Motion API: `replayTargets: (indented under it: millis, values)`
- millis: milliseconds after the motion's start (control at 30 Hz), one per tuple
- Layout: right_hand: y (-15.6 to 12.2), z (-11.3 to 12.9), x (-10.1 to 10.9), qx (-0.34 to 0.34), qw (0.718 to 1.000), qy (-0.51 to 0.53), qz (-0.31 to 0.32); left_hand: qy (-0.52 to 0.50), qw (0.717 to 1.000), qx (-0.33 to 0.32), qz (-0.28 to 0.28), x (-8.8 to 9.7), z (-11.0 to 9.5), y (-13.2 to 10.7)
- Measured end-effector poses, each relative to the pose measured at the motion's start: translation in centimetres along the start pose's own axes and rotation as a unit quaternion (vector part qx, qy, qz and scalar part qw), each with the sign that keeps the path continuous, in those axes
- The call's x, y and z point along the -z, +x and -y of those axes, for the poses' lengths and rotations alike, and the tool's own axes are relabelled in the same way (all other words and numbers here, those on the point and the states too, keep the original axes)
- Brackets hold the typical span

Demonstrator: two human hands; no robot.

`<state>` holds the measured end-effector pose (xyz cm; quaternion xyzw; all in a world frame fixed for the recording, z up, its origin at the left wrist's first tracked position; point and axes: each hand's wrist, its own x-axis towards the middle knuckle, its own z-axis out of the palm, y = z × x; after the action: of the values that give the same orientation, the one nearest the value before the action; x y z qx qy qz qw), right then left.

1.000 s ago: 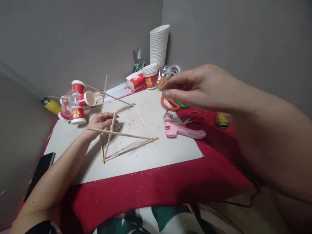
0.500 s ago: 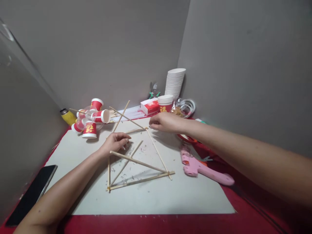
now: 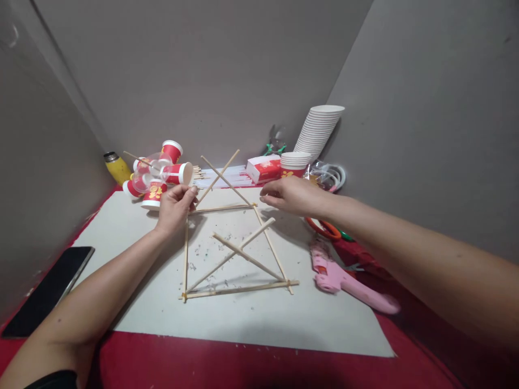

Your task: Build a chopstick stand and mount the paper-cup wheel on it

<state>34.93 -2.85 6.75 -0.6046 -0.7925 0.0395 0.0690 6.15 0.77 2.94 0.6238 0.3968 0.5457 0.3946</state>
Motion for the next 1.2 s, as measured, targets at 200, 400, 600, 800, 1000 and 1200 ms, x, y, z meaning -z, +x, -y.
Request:
replayTargets:
  millis: [200,400,600,800,1000,1200]
  values:
    - [1.0,-0.8,-1.3,-0.031,0.998,-0.041,0.032,0.101,0.995,-0.002,0.024,1.7,0.3,1.2]
    - [2.0,-1.4,-3.3,-0.029,0.997,-0.059,0.048,0.258,0.947,0.094,0.166,4.6,0.1,2.8]
    - [2.0,-1.2,-3.8,-0.040,0.995,-0.073,0.050,0.339,0.909,0.094,0.225,4.6,0.5,2.7]
    - [1.7,-1.0,-3.1,-0.054,0.993,-0.082,0.060,0.488,0.842,0.050,0.223,3.6,1.2,2.2]
    - [1.5,-0.5,-3.0,-0.058,0.993,-0.085,0.050,0.533,0.816,0.019,0.224,3.6,1.4,2.3]
    - [1.1,0.1,-2.8,-0.066,0.992,-0.089,0.059,0.517,0.824,0.014,0.232,3.8,2.0,2.4]
